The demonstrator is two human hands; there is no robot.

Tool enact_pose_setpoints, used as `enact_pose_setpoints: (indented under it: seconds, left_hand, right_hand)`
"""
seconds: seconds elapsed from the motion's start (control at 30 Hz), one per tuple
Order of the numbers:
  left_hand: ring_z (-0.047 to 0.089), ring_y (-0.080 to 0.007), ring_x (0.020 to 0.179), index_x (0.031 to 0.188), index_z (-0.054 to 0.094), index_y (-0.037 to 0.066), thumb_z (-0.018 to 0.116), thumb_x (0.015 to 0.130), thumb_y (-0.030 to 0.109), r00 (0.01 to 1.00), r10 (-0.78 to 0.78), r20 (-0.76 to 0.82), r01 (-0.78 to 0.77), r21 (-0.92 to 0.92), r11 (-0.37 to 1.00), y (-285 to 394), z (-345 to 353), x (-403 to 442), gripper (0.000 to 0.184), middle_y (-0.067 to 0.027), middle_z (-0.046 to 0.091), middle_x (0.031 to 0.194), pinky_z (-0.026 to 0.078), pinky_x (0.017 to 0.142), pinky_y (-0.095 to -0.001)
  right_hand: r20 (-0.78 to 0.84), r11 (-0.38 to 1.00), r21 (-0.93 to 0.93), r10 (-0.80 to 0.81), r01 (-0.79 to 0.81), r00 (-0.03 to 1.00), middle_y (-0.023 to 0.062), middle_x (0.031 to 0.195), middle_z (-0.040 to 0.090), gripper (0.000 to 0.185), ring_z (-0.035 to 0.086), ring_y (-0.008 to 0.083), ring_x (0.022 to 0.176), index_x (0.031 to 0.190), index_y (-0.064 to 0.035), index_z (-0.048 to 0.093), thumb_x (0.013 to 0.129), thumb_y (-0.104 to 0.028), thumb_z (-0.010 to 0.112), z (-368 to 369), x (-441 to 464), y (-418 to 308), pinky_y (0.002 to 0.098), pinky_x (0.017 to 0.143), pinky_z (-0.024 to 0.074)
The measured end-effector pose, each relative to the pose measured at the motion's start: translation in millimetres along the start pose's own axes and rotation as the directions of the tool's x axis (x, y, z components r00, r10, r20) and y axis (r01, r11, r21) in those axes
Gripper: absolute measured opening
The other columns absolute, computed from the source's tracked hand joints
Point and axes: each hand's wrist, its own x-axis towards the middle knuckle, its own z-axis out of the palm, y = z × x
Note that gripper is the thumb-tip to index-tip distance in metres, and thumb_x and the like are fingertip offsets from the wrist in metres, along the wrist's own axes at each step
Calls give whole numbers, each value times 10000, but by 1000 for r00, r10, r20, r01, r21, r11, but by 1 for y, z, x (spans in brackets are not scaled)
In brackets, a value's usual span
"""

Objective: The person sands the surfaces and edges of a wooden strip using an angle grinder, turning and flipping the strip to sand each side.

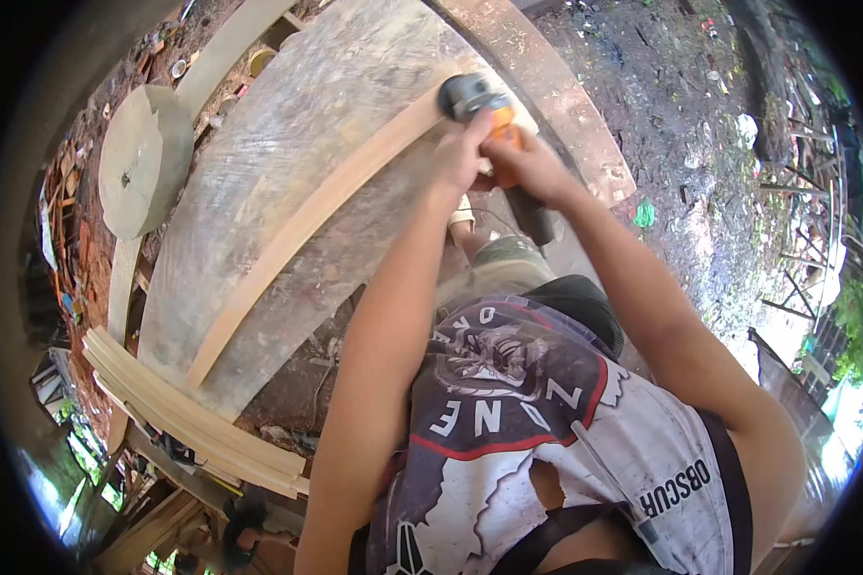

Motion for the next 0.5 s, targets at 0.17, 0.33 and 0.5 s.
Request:
enact_pose_setpoints:
  seconds: [0.17, 0.33, 0.5]
  left_hand:
    - [716, -262, 834, 1320, 634, 81, 463, 1016, 653, 992, -72, -105, 56, -151, 987, -29, -59, -52, 670, -124, 696, 1148, 611, 691, -397]
    - [700, -313, 932, 1380, 580, 125, 390, 1028, 671, 994, -102, -40, 95, -142, 985, -6, -43, -32, 677, -124, 653, 1249, 584, 801, -484]
    - [685, -364, 1027, 1371, 608, 125, 443, 1010, 673, 997, -70, -18, 68, -98, 993, 13, -3, 7, 676, -128, 643, 1254, 586, 854, -492]
  right_hand:
    - [48, 976, -219, -4, 14, 999, 97, 997, 706, 610, 663, 145, 817, 1277, -11, 606, 891, -460, 752, 75, -10, -23, 302, 718, 548]
    - [18, 952, -291, 107, -98, 994, 87, 1019, 707, 576, 671, 152, 893, 1234, -10, 640, 879, -452, 744, 42, -8, -51, 310, 778, 550]
    - [84, 992, -111, -49, 58, 995, 34, 948, 682, 484, 643, 112, 813, 1197, -19, 653, 914, -406, 722, -11, 27, -23, 290, 688, 532]
